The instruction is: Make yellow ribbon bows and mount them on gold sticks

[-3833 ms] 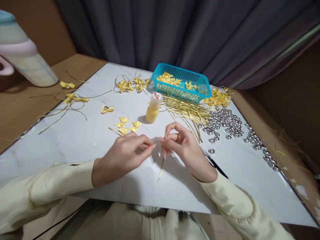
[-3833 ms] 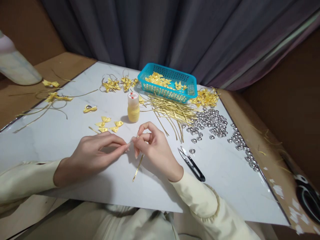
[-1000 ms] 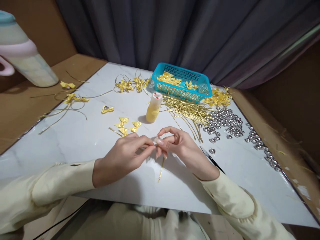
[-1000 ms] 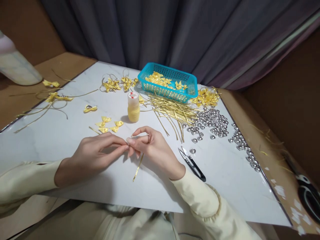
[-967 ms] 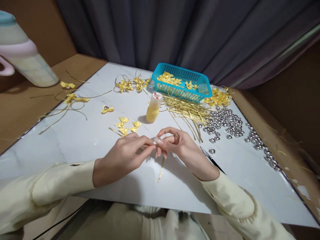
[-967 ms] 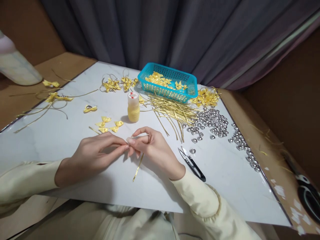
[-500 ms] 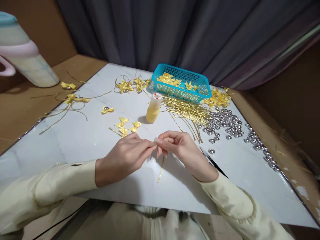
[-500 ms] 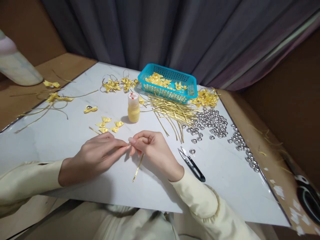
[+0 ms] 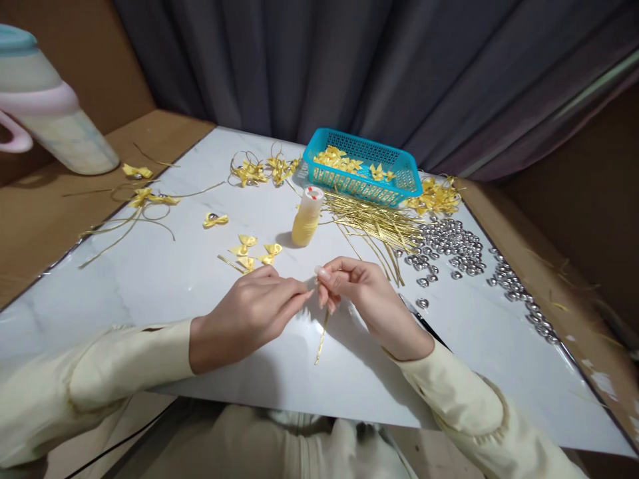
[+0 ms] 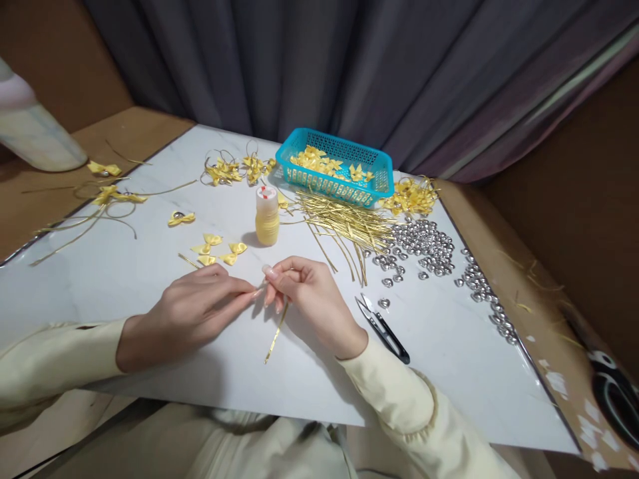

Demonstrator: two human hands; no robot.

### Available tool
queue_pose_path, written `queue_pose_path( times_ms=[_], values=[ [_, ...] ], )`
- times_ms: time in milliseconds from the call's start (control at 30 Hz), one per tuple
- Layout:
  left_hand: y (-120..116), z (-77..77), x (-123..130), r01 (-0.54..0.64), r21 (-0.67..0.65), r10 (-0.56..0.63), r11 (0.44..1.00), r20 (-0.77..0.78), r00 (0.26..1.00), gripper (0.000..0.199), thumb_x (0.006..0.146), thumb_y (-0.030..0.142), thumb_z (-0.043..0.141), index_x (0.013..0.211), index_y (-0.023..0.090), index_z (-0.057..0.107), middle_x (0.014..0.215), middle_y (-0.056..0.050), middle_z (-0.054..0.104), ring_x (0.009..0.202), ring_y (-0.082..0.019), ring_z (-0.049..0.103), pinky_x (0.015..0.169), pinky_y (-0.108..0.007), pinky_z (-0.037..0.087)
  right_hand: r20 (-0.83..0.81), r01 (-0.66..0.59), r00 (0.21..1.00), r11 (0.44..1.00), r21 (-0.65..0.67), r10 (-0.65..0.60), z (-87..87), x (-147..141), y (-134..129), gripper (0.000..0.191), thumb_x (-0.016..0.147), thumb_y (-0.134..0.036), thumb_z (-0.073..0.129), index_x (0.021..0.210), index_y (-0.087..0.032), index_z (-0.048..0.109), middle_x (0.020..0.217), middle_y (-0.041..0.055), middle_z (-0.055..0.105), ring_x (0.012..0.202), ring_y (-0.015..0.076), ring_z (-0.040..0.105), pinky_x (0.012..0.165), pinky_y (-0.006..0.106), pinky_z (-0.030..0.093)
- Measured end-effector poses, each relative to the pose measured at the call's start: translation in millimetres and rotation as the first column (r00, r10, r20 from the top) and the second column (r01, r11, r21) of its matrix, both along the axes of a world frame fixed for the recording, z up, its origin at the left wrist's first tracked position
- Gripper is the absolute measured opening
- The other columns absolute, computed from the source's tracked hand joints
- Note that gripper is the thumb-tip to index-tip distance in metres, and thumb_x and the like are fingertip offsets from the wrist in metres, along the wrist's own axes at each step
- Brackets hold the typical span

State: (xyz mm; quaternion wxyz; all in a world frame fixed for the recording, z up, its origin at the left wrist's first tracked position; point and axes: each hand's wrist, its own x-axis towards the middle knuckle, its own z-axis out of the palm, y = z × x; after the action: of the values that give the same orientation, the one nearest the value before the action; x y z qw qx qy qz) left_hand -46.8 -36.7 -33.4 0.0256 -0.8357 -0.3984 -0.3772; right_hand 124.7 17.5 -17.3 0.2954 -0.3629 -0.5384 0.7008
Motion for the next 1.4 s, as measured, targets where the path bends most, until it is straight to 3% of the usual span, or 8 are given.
queue_pose_path(
  times_ms=[200, 300, 400, 500, 600, 1000, 1300, 1400],
  values=[
    [-2, 0.1, 0, -0.014, -0.053, 0.016, 0.999, 0.038, 0.999, 0.015, 0.088, 0.011, 0.051, 0.077, 0.013, 0.061, 0.063, -0.001, 0.066, 0.055, -0.012, 0.055, 0.06, -0.026, 0.042, -0.001, -0.002, 1.0, 1.0, -0.016, 0.002, -0.1, 0, 0, 0.022, 0.079, -0.029, 0.065, 0.066, -0.013, 0.059, 0.055, 0.001, 0.062, 0.044, 0.0075, 0.05, 0.048, 0.022, 0.039],
    [-1, 5.3, 2, -0.064, -0.277, 0.103, 0.959, 0.128, 0.986, 0.014, 0.086, 0.017, 0.054, 0.075, 0.015, 0.063, 0.066, -0.001, 0.069, 0.058, -0.013, 0.061, 0.06, -0.024, 0.044, -0.012, -0.006, 1.0, 1.0, -0.014, 0.006, -0.7, 0, 0, 0.022, 0.08, -0.03, 0.065, 0.068, -0.013, 0.06, 0.056, 0.0013, 0.062, 0.045, 0.0076, 0.05, 0.048, 0.022, 0.04],
    [1, 14.7, 4, -0.028, -0.695, 0.277, 0.719, 0.249, 0.928, 0.012, 0.081, 0.025, 0.061, 0.072, 0.017, 0.063, 0.065, 0.001, 0.071, 0.06, -0.013, 0.065, 0.053, -0.021, 0.044, -0.032, -0.001, 0.999, 0.999, -0.036, -0.001, -0.1, 1, 0, 0.018, 0.079, -0.029, 0.066, 0.079, -0.013, 0.061, 0.054, -0.0004, 0.061, 0.043, 0.0076, 0.049, 0.047, 0.022, 0.04],
    [4, 23.5, 4, 0.097, -0.886, 0.397, 0.453, 0.298, 0.868, 0.014, 0.077, 0.03, 0.064, 0.07, 0.018, 0.062, 0.064, 0.002, 0.072, 0.062, -0.014, 0.066, 0.052, -0.02, 0.044, -0.039, 0.002, 0.999, 0.999, -0.053, -0.004, 2.6, 1, 0, 0.022, 0.078, -0.027, 0.067, 0.091, -0.013, 0.058, 0.051, -0.0032, 0.058, 0.04, 0.0072, 0.047, 0.043, 0.02, 0.037],
    [6, 28.4, 2, 0.19, -0.914, 0.413, 0.358, 0.337, 0.846, 0.014, 0.076, 0.03, 0.065, 0.071, 0.018, 0.061, 0.065, 0.001, 0.073, 0.065, -0.015, 0.066, 0.058, -0.021, 0.045, -0.037, -0.006, 0.999, 0.997, -0.071, 0.004, 5.9, 1, 0, 0.024, 0.078, -0.026, 0.067, 0.095, -0.015, 0.053, 0.05, -0.0042, 0.058, 0.038, 0.0066, 0.046, 0.04, 0.018, 0.034],
    [11, 21.1, -6, 0.427, -0.825, 0.373, 0.371, 0.553, 0.745, 0.013, 0.081, 0.025, 0.063, 0.072, 0.015, 0.064, 0.07, -0.006, 0.073, 0.064, -0.016, 0.065, 0.058, -0.025, 0.048, -0.131, -0.017, 0.991, 0.995, -0.094, 0.004, 2.8, 4, 2, 0.03, 0.071, -0.024, 0.075, 0.09, -0.017, 0.052, 0.068, -0.0001, 0.069, 0.045, 0.0066, 0.051, 0.049, 0.021, 0.042],
    [15, 20.1, -10, 0.556, -0.782, 0.412, 0.282, 0.622, 0.666, 0.018, 0.081, 0.035, 0.064, 0.08, 0.017, 0.064, 0.077, -0.006, 0.072, 0.07, -0.015, 0.064, 0.062, -0.026, 0.048, -0.267, 0.036, 0.958, 0.968, -0.248, -0.104, 5.9, 6, 8, 0.033, 0.072, -0.017, 0.074, 0.102, -0.014, 0.061, 0.08, 0.0041, 0.072, 0.048, 0.0037, 0.056, 0.054, 0.016, 0.048],
    [15, 20.0, -8, 0.511, -0.774, 0.278, 0.375, 0.62, 0.734, 0.015, 0.078, 0.032, 0.066, 0.072, 0.018, 0.064, 0.101, -0.009, 0.069, 0.093, -0.02, 0.063, 0.077, -0.032, 0.049, -0.293, 0.007, 0.951, 0.955, -0.296, -0.098, 4.9, 6, 9, 0.033, 0.074, -0.018, 0.072, 0.106, -0.014, 0.063, 0.097, 0.0063, 0.071, 0.048, 0.0021, 0.057, 0.054, 0.015, 0.05]
  ],
)
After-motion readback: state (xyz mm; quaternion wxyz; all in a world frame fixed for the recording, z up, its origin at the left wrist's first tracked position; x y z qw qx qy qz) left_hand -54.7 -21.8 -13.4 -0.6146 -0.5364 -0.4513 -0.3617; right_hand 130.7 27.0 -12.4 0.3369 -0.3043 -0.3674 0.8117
